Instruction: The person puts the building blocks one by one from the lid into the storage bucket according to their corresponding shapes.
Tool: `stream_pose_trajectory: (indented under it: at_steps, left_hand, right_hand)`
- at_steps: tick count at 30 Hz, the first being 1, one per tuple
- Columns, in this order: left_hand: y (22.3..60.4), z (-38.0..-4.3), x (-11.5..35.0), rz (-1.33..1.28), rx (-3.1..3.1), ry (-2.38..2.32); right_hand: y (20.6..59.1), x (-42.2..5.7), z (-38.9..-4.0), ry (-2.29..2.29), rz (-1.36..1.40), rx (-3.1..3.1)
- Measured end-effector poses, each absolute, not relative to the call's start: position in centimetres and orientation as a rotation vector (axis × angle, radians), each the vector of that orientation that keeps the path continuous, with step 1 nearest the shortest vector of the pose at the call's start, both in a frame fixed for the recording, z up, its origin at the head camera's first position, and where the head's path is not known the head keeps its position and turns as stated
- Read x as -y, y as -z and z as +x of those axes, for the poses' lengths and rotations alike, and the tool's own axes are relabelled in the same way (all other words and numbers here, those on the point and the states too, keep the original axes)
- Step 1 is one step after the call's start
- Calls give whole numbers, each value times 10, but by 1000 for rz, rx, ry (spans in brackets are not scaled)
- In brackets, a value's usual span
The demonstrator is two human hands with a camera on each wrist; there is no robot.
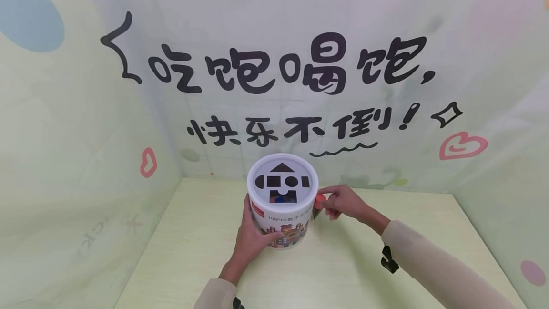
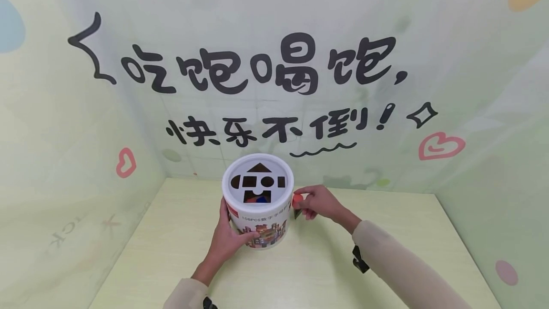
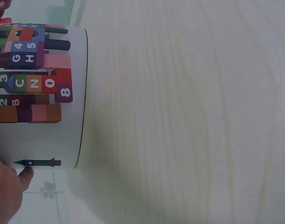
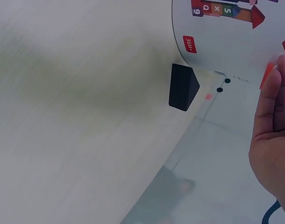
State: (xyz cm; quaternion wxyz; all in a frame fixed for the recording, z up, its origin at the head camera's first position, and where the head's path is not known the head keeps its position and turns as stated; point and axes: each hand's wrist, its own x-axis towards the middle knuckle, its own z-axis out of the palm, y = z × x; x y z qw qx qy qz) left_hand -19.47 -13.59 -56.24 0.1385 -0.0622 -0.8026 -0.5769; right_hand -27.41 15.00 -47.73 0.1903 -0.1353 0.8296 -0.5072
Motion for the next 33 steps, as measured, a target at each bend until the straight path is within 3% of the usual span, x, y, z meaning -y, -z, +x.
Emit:
stream_pose_trajectory:
  at_steps: [33]
  left_hand:
    - [564, -196, 137, -189, 2329, 1650]
  right_hand:
    - [404, -164, -279, 1433, -488, -2383]
